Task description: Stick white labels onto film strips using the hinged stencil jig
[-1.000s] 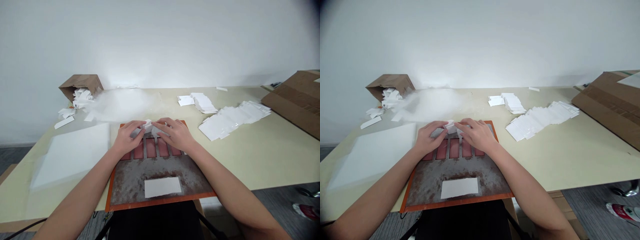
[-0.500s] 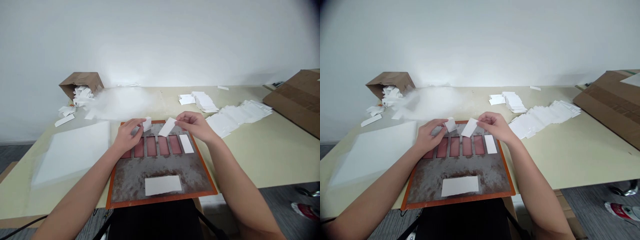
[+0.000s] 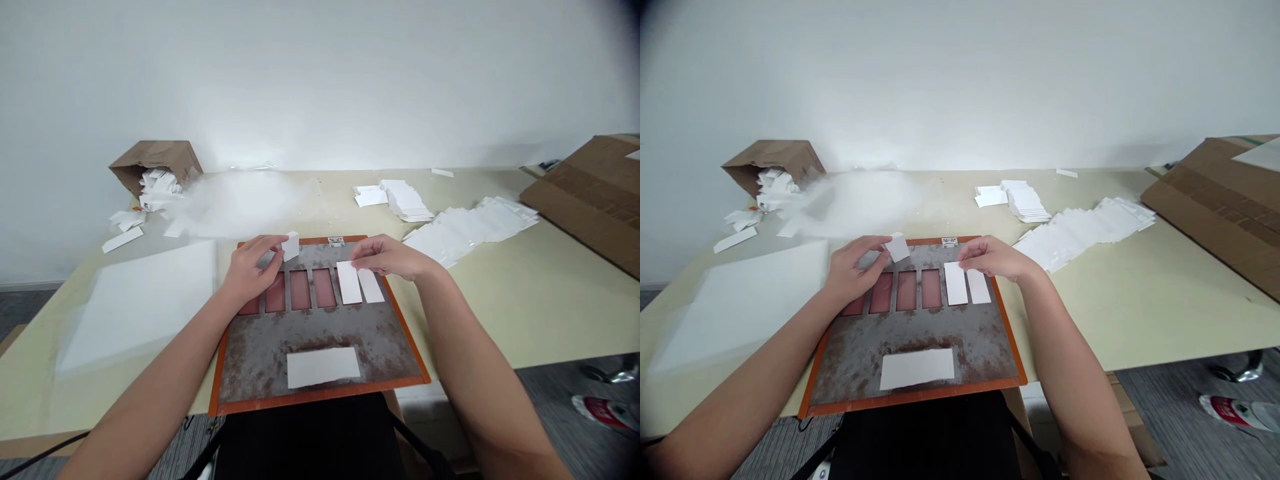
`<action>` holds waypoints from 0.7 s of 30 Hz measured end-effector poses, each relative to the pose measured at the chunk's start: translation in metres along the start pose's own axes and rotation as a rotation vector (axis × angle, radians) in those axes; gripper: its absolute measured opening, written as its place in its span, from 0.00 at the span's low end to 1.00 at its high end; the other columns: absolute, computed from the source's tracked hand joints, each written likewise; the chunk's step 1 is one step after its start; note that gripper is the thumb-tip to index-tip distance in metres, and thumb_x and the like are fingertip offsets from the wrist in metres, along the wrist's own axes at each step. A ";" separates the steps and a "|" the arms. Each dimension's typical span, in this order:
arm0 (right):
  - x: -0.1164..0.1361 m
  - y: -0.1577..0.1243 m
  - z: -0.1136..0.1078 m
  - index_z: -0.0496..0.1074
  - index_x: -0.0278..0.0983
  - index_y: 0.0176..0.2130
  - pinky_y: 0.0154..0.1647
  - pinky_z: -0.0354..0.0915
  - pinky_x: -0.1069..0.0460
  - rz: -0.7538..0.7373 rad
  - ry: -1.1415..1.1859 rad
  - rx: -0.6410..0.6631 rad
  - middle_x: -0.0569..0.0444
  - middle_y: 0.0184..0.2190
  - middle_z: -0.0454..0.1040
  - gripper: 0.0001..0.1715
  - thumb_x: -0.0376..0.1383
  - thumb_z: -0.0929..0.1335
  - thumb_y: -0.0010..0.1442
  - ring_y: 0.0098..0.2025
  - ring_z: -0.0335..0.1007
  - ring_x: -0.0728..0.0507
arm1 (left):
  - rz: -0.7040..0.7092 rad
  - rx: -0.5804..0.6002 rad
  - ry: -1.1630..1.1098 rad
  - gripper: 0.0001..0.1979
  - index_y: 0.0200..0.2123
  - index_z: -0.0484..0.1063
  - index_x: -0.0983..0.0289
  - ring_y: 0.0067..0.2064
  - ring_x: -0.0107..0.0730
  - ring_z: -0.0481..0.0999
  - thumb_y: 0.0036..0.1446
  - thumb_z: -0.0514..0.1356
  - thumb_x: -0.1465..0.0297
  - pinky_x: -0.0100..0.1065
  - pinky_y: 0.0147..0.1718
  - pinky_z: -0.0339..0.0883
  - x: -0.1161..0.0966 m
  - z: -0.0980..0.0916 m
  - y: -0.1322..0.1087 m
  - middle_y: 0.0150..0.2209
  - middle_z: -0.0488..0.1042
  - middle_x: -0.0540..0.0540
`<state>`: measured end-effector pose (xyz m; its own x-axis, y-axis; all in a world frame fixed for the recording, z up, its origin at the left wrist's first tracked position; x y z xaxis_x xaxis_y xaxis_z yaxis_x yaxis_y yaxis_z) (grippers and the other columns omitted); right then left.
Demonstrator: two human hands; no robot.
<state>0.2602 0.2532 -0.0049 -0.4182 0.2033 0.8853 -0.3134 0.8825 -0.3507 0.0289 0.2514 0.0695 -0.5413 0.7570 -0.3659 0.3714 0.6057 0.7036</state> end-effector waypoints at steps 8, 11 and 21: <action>0.000 0.001 0.003 0.74 0.37 0.31 0.22 0.42 0.53 0.020 -0.005 0.011 0.59 0.25 0.67 0.13 0.43 0.74 0.48 0.22 0.49 0.54 | 0.029 -0.014 0.016 0.10 0.45 0.74 0.60 0.38 0.29 0.80 0.62 0.57 0.72 0.33 0.42 0.74 -0.002 -0.001 0.000 0.39 0.81 0.52; 0.000 0.000 0.003 0.74 0.37 0.31 0.22 0.42 0.53 0.021 -0.008 0.009 0.59 0.25 0.68 0.13 0.43 0.74 0.48 0.23 0.50 0.53 | 0.039 -0.026 0.012 0.10 0.45 0.74 0.60 0.38 0.29 0.80 0.61 0.57 0.73 0.33 0.41 0.74 -0.003 -0.002 0.000 0.39 0.81 0.52; -0.001 -0.001 0.001 0.74 0.38 0.31 0.22 0.42 0.53 0.046 -0.024 -0.013 0.58 0.26 0.69 0.14 0.43 0.74 0.46 0.23 0.51 0.53 | 0.039 -0.023 0.019 0.10 0.45 0.74 0.61 0.37 0.29 0.80 0.62 0.56 0.73 0.32 0.40 0.74 -0.004 -0.002 0.000 0.39 0.81 0.52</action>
<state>0.2603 0.2521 -0.0060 -0.4519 0.2338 0.8609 -0.2822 0.8780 -0.3865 0.0297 0.2485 0.0720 -0.5411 0.7751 -0.3263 0.3756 0.5699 0.7308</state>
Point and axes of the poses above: each hand's wrist, its own y-axis towards the middle knuckle, its own z-axis out of the palm, x = y × z, the point moved 10 cm from there along y, towards the middle knuckle
